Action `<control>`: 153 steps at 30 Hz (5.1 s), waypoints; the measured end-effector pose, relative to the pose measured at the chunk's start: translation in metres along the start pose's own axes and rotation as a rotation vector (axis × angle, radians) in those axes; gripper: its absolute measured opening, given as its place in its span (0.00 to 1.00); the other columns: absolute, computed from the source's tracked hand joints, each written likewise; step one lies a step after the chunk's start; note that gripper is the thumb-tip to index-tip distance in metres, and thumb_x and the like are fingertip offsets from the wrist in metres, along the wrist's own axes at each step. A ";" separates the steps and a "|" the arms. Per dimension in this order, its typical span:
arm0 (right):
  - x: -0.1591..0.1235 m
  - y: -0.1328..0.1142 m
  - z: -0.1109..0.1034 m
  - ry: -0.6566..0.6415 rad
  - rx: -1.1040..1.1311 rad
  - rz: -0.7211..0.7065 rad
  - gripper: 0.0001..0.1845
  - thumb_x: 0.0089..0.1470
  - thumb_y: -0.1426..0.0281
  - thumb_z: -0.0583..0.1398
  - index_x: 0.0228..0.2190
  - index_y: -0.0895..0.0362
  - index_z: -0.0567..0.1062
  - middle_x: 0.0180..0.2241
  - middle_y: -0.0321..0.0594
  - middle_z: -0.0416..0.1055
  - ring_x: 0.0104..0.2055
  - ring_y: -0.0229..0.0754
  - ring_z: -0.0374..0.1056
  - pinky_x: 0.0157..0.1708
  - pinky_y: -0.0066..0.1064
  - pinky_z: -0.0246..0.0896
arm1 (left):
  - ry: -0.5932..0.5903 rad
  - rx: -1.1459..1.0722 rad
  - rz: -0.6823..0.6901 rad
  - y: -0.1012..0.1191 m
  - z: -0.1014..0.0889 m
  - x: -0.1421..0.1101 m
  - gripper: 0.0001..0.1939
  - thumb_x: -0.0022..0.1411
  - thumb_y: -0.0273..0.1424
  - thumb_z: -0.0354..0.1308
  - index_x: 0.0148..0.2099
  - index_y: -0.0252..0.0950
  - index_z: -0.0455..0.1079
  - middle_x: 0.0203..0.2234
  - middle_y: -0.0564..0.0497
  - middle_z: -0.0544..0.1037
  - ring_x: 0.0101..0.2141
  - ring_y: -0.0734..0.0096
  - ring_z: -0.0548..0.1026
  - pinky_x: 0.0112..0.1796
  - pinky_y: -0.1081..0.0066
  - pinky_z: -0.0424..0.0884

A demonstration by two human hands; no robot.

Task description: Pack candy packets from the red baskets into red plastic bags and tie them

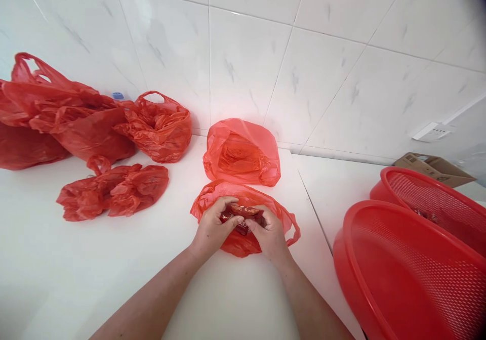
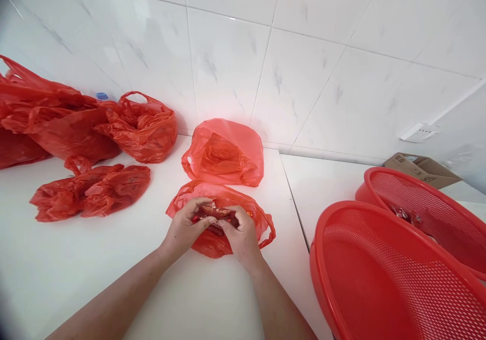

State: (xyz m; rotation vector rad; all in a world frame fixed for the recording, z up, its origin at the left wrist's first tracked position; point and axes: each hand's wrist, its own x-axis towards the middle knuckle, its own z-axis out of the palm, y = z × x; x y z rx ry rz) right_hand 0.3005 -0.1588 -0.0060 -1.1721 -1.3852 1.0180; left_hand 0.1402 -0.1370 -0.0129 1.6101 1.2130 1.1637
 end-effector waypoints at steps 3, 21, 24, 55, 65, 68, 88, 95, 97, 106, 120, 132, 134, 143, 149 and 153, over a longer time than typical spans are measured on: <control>0.002 0.003 -0.007 0.155 -0.180 -0.119 0.07 0.51 0.70 0.59 0.35 0.53 0.73 0.35 0.39 0.73 0.37 0.43 0.69 0.37 0.35 0.67 | 0.054 0.232 0.145 0.001 -0.005 0.003 0.15 0.57 0.34 0.58 0.48 0.41 0.69 0.43 0.49 0.76 0.44 0.62 0.72 0.47 0.62 0.67; 0.007 0.021 -0.015 0.201 -0.609 -0.045 0.19 0.43 0.81 0.49 0.32 0.51 0.73 0.39 0.37 0.71 0.39 0.44 0.68 0.36 0.37 0.65 | 0.057 0.562 0.180 -0.007 -0.024 0.016 0.10 0.59 0.31 0.52 0.42 0.42 0.73 0.36 0.49 0.78 0.39 0.59 0.73 0.41 0.62 0.67; 0.007 0.021 -0.015 0.191 -0.631 -0.013 0.19 0.44 0.80 0.50 0.32 0.51 0.74 0.40 0.37 0.72 0.40 0.44 0.68 0.37 0.37 0.65 | -0.035 0.603 0.196 -0.009 -0.028 0.016 0.14 0.54 0.33 0.58 0.44 0.42 0.73 0.39 0.47 0.78 0.41 0.55 0.73 0.42 0.61 0.66; -0.004 0.023 0.008 0.053 -0.719 -0.249 0.14 0.49 0.74 0.56 0.39 0.53 0.73 0.35 0.37 0.73 0.35 0.41 0.71 0.31 0.30 0.67 | 0.097 0.366 -0.074 0.004 -0.033 0.014 0.13 0.55 0.31 0.56 0.44 0.42 0.70 0.36 0.54 0.77 0.35 0.68 0.74 0.38 0.68 0.69; -0.003 0.014 0.003 0.182 -0.599 -0.195 0.12 0.51 0.75 0.54 0.37 0.53 0.73 0.36 0.36 0.73 0.37 0.38 0.70 0.35 0.28 0.66 | -0.198 0.377 0.127 -0.001 -0.027 0.014 0.09 0.57 0.29 0.55 0.41 0.43 0.72 0.37 0.55 0.78 0.38 0.68 0.74 0.39 0.70 0.69; -0.003 0.013 0.003 0.132 -0.655 -0.144 0.11 0.50 0.74 0.55 0.36 0.53 0.73 0.36 0.36 0.72 0.36 0.39 0.69 0.33 0.30 0.65 | -0.166 0.424 0.231 -0.002 -0.024 0.015 0.08 0.60 0.30 0.52 0.39 0.41 0.72 0.36 0.53 0.78 0.38 0.67 0.73 0.41 0.67 0.68; -0.001 0.013 0.004 -0.115 -0.626 -0.020 0.13 0.53 0.68 0.57 0.42 0.50 0.71 0.41 0.37 0.73 0.41 0.42 0.69 0.41 0.36 0.64 | -0.140 0.591 0.204 -0.023 -0.006 0.023 0.25 0.55 0.20 0.47 0.54 0.41 0.66 0.47 0.50 0.75 0.49 0.64 0.70 0.50 0.63 0.66; 0.000 0.020 0.005 -0.117 -0.625 -0.064 0.13 0.52 0.70 0.58 0.42 0.51 0.72 0.40 0.37 0.73 0.41 0.42 0.69 0.43 0.37 0.64 | -0.141 0.402 0.147 -0.012 -0.010 0.021 0.17 0.55 0.28 0.54 0.47 0.42 0.71 0.40 0.51 0.76 0.42 0.64 0.72 0.45 0.65 0.68; 0.000 0.021 0.006 -0.113 -0.632 -0.067 0.13 0.52 0.70 0.58 0.42 0.50 0.72 0.40 0.37 0.73 0.41 0.42 0.70 0.43 0.36 0.64 | -0.147 0.389 0.124 -0.009 -0.010 0.020 0.10 0.55 0.28 0.54 0.40 0.41 0.73 0.34 0.52 0.77 0.37 0.66 0.73 0.39 0.67 0.69; -0.002 0.019 0.006 -0.013 -0.691 -0.143 0.11 0.52 0.71 0.57 0.39 0.53 0.73 0.38 0.39 0.73 0.39 0.42 0.69 0.38 0.33 0.65 | 0.011 0.208 0.002 -0.007 -0.017 0.023 0.05 0.58 0.32 0.53 0.34 0.38 0.68 0.29 0.54 0.75 0.31 0.71 0.72 0.34 0.71 0.68; -0.003 0.024 0.008 -0.047 -0.777 -0.180 0.17 0.48 0.74 0.57 0.42 0.51 0.72 0.40 0.39 0.72 0.39 0.44 0.70 0.38 0.34 0.65 | -0.007 0.192 -0.033 -0.003 -0.017 0.016 0.07 0.59 0.34 0.52 0.32 0.39 0.68 0.25 0.55 0.74 0.27 0.71 0.71 0.30 0.72 0.67; -0.004 0.017 0.003 0.025 -0.586 -0.101 0.09 0.54 0.66 0.58 0.38 0.53 0.72 0.37 0.39 0.72 0.35 0.40 0.69 0.34 0.33 0.66 | -0.004 0.063 -0.079 -0.014 -0.013 0.015 0.15 0.57 0.37 0.57 0.46 0.39 0.69 0.29 0.53 0.77 0.30 0.70 0.75 0.34 0.69 0.72; -0.004 0.017 0.003 0.030 -0.569 -0.124 0.10 0.54 0.66 0.57 0.39 0.53 0.73 0.38 0.39 0.73 0.34 0.40 0.69 0.34 0.33 0.66 | -0.018 0.085 -0.038 -0.014 -0.013 0.015 0.14 0.56 0.37 0.58 0.45 0.40 0.71 0.30 0.53 0.78 0.32 0.69 0.75 0.36 0.69 0.72; -0.003 0.018 0.003 -0.020 -0.585 -0.169 0.07 0.56 0.67 0.57 0.35 0.53 0.75 0.35 0.39 0.72 0.36 0.41 0.68 0.35 0.32 0.65 | -0.108 0.150 0.039 -0.012 -0.009 0.009 0.15 0.60 0.33 0.54 0.48 0.41 0.73 0.43 0.52 0.79 0.43 0.67 0.76 0.47 0.67 0.71; -0.003 0.015 0.004 -0.024 -0.504 -0.126 0.06 0.53 0.71 0.57 0.25 0.55 0.70 0.29 0.37 0.68 0.31 0.39 0.66 0.32 0.31 0.63 | -0.135 0.196 0.081 -0.006 -0.009 0.010 0.15 0.62 0.32 0.52 0.48 0.39 0.73 0.44 0.51 0.78 0.45 0.66 0.75 0.48 0.67 0.70; -0.001 0.019 0.002 -0.004 -0.471 -0.127 0.09 0.55 0.71 0.56 0.23 0.55 0.68 0.28 0.36 0.67 0.31 0.39 0.65 0.33 0.31 0.62 | -0.150 0.173 0.057 -0.009 -0.011 0.009 0.19 0.62 0.32 0.52 0.55 0.38 0.68 0.38 0.52 0.80 0.40 0.69 0.76 0.46 0.68 0.71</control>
